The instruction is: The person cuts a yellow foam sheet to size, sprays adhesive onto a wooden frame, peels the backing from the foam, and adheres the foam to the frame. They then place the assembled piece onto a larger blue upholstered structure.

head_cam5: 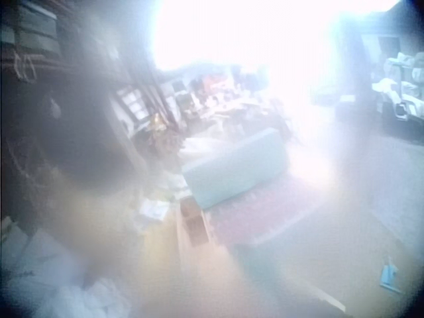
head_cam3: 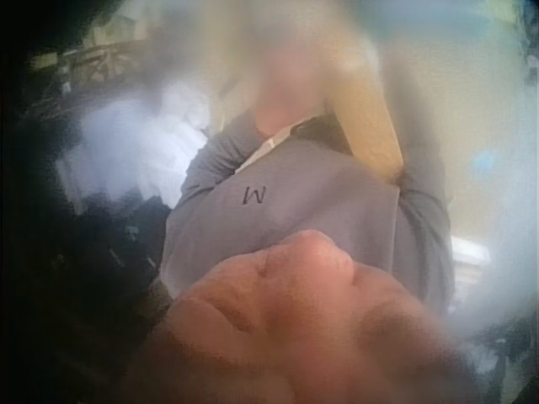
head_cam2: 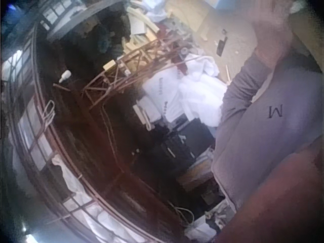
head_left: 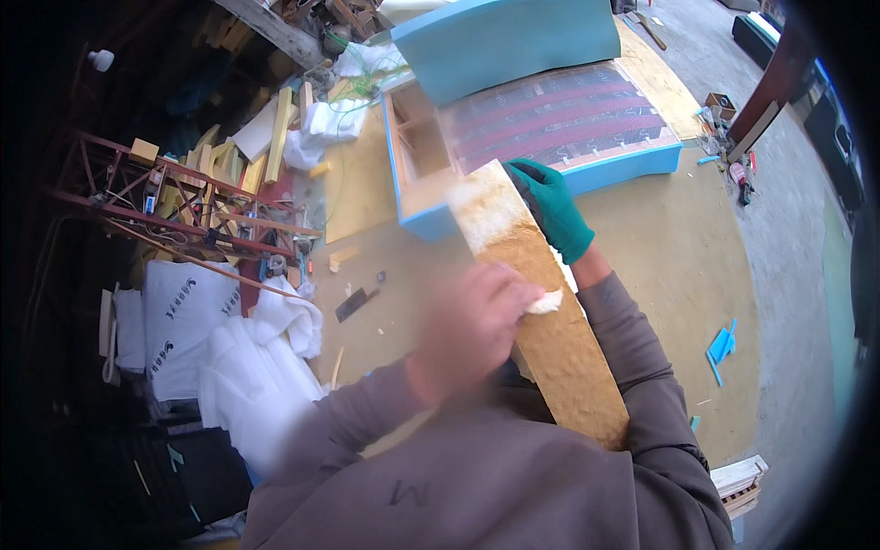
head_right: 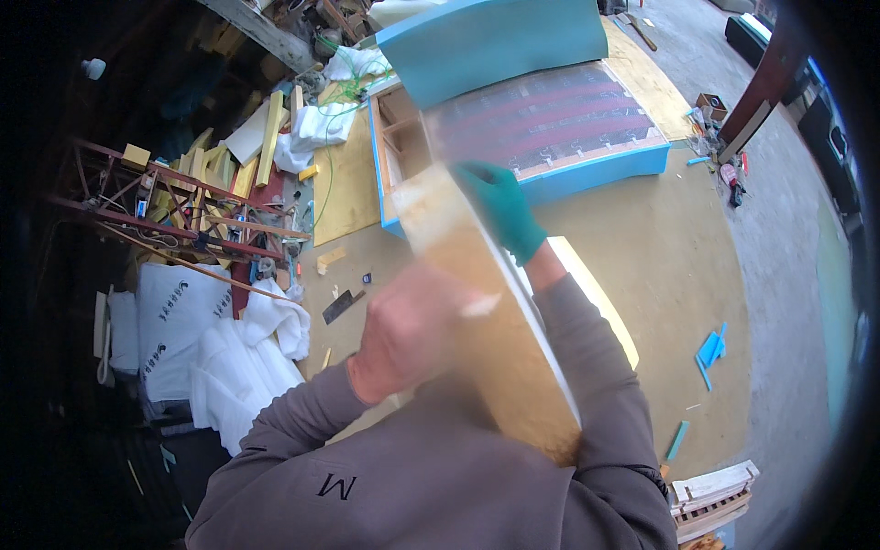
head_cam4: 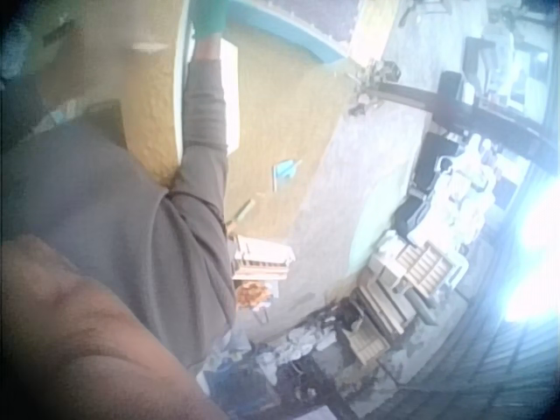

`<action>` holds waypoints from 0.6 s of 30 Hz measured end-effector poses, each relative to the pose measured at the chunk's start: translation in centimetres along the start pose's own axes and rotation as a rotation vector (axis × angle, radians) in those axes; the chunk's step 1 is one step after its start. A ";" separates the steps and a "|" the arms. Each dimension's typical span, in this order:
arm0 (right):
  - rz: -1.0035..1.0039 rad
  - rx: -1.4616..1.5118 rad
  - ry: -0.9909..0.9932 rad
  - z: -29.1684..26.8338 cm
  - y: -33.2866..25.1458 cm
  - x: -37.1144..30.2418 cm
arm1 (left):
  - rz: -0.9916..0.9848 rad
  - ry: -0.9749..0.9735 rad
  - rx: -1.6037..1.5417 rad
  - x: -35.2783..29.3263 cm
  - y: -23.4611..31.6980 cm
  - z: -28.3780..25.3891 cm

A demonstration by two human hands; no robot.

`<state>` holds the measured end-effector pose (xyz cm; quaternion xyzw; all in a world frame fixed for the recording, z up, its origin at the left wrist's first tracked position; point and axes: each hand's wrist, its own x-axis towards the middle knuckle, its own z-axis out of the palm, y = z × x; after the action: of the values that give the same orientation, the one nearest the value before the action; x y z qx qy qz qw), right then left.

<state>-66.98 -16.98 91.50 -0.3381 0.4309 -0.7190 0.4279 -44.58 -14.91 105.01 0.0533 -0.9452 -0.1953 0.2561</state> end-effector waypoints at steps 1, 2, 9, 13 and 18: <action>0.014 0.028 0.022 -0.1 0.0 0.0 | -0.014 -0.011 -0.054 -0.3 0.2 0.1; -0.006 0.071 0.008 -0.2 0.0 0.0 | 0.002 -0.014 -0.111 -0.7 0.4 0.1; 0.037 0.066 0.063 -0.9 0.0 0.2 | -0.113 -0.572 -0.524 -3.1 -0.7 -6.0; 0.011 0.070 0.027 -0.5 0.2 0.2 | -0.304 -0.130 -0.273 -1.6 -2.7 -5.4; 0.012 0.093 0.035 0.0 0.4 -0.2 | -0.397 0.101 -0.079 -0.8 -2.4 -1.9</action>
<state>-66.80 -16.89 91.13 -0.3027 0.4063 -0.7414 0.4400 -42.94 -17.58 105.21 0.2382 -0.8937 -0.2758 0.2618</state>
